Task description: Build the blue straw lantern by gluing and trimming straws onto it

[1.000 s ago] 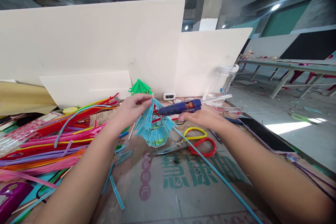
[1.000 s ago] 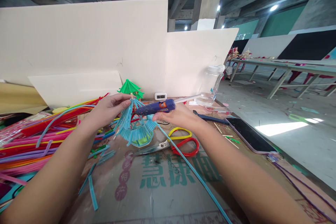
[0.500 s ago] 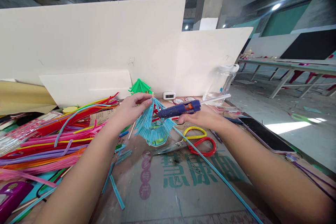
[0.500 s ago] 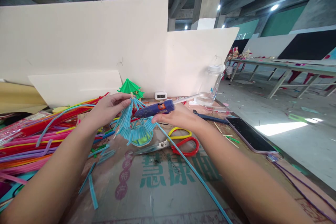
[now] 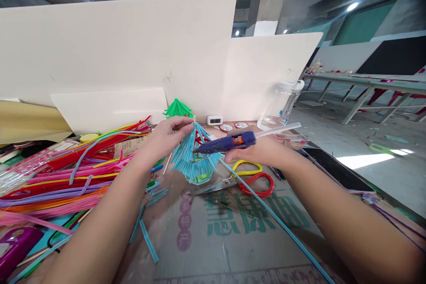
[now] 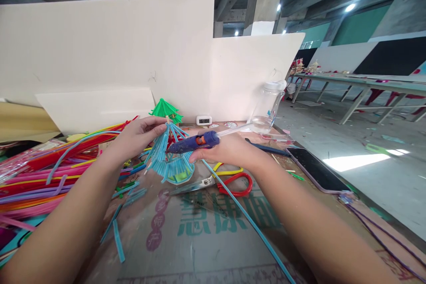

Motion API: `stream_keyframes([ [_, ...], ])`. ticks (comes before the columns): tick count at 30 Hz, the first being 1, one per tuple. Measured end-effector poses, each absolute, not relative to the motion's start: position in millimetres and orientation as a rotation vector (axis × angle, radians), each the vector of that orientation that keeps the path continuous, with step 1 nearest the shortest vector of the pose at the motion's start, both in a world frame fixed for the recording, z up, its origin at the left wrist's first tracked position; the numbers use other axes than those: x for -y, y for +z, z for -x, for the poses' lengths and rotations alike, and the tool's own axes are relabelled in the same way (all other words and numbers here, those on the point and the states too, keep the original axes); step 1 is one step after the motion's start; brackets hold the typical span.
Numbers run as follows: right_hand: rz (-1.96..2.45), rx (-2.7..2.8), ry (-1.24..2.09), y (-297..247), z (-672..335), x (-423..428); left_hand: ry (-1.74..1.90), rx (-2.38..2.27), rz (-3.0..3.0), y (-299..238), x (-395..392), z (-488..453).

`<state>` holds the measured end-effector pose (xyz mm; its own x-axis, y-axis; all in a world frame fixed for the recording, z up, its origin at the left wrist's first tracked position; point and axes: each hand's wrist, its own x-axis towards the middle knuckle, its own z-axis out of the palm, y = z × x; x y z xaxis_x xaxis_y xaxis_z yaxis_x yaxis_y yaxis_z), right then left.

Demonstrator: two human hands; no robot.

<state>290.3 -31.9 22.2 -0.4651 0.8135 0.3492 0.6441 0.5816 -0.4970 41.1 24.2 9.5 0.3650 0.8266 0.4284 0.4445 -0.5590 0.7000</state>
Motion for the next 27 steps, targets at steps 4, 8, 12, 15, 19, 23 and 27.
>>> stream_keyframes([
  [4, 1.124, 2.299, 0.378, 27.2, -287.2, 36.3, 1.082, -1.068, -2.136, 8.6, -23.9, -41.2],
  [8, 1.103, 2.366, 0.229, 34.1, -285.2, 43.2, 1.093, -1.068, -2.103, 9.1, -23.5, -41.5],
  [12, 1.127, 2.453, 0.144, 40.2, -283.8, 52.2, 1.083, -1.071, -2.101, 9.1, -23.6, -41.2],
  [15, 1.076, 2.486, 0.185, 42.2, -283.1, 56.4, 1.083, -1.056, -2.105, 9.4, -23.5, -41.0],
  [19, 1.059, 2.469, 0.198, 41.6, -284.2, 56.3, 1.071, -1.039, -2.103, 10.7, -22.1, -40.7],
  [23, 1.122, 2.462, 0.185, 39.9, -286.8, 52.7, 1.067, -1.058, -2.08, 12.5, -19.3, -40.0],
  [27, 1.142, 2.46, 0.093, 38.9, -288.3, 49.7, 1.051, -1.079, -2.066, 14.2, -17.4, -40.3],
])
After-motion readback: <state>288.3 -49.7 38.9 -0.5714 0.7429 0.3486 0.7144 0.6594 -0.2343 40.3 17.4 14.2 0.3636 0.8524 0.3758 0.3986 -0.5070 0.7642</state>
